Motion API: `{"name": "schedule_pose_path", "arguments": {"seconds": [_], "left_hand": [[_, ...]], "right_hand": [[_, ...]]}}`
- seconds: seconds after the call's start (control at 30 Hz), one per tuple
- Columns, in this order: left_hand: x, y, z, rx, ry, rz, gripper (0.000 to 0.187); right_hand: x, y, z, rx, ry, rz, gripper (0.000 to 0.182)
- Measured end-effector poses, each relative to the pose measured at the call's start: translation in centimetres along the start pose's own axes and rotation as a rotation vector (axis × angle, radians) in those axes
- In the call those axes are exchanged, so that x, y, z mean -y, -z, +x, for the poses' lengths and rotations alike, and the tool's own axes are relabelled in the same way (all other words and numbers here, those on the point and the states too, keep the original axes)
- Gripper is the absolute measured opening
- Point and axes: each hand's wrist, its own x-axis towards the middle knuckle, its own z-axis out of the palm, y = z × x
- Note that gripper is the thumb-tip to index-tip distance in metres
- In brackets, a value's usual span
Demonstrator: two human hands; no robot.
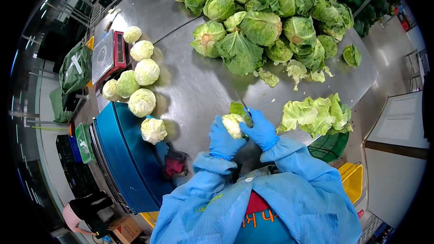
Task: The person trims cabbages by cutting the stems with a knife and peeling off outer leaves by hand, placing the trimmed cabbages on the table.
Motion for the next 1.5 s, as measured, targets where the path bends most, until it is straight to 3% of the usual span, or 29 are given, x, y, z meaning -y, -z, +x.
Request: {"name": "schedule_pose_path", "arguments": {"seconds": [0.1,0.2,0.3,0.4,0.5,0.57,0.63,0.73,0.77,0.8,0.87,0.9,0.97,1.03,1.13,1.23,1.33,1.43,1.5], "left_hand": [[0.1,-1.0,-0.5,-0.037,-0.036,0.062,0.116],[2.6,-1.5,-0.8,-0.065,-0.195,-0.13,0.113],[4.4,0.0,-1.8,-0.163,-0.49,-0.127,0.111],[9.5,-2.0,-3.0,-0.005,-0.4,-0.717,0.11],[9.6,0.4,-3.0,0.213,-0.256,-1.069,0.108],[10.3,-0.4,-3.5,0.076,-0.271,-1.031,0.104],[9.4,-1.5,-3.8,-0.043,-0.294,-1.052,0.104],[7.6,-2.9,-3.3,-0.116,-0.322,-0.76,0.099],[6.1,-2.8,-3.5,-0.163,-0.328,-0.673,0.099],[4.2,-2.0,-3.4,-0.18,-0.347,-0.315,0.102],[2.8,-3.1,-4.1,-0.268,-0.383,-0.12,0.096],[2.2,-3.8,-4.5,-0.315,-0.401,-0.02,0.094],[1.9,-5.7,-4.6,-0.312,-0.408,0.048,0.092],[1.9,-6.0,-4.7,-0.291,-0.401,0.139,0.09],[1.3,-4.1,-4.3,-0.252,-0.46,0.059,0.099],[1.4,-4.4,-4.1,-0.265,-0.497,0.035,0.103],[1.6,-4.6,-4.1,-0.264,-0.503,0.027,0.107],[2.4,-3.7,-4.3,-0.19,-0.553,-0.025,0.109],[3.7,-2.8,-4.2,-0.153,-0.598,-0.119,0.109]], "right_hand": [[0.5,0.7,2.1,0.309,-0.135,-0.164,0.041],[-2.8,-0.2,3.2,0.312,-0.097,0.044,0.04],[-6.1,-0.2,3.4,0.238,-0.249,0.17,0.039],[-10.4,1.5,2.7,0.071,-0.378,0.115,0.036],[-15.2,7.1,2.1,-0.026,-0.353,-0.15,0.038],[-17.4,11.4,1.5,-0.108,-0.464,-0.277,0.037],[-15.6,14.0,0.3,-0.406,-0.052,-0.499,0.036],[-9.7,14.4,0.5,-0.533,0.07,-0.571,0.036],[-8.8,13.5,-0.1,-0.376,-0.015,-0.441,0.035],[-7.8,12.3,-0.9,-0.222,-0.1,-0.306,0.035],[-3.8,8.0,-1.7,0.018,-0.255,-0.027,0.033],[-1.7,6.4,-1.9,0.124,-0.209,0.121,0.038],[0.1,3.7,-2.5,0.165,-0.177,0.076,0.049],[0.3,2.5,-2.5,0.161,-0.091,0.073,0.045],[-0.7,2.8,-1.3,0.292,-0.157,0.087,0.036],[0.9,3.0,-1.1,0.223,0.102,-0.208,0.026],[0.9,2.5,-0.2,0.151,0.121,-0.232,0.019],[-0.4,3.4,1.9,0.034,-0.078,-0.163,0.017],[-5.4,4.7,2.6,-0.043,-0.14,-0.33,0.018]]}}
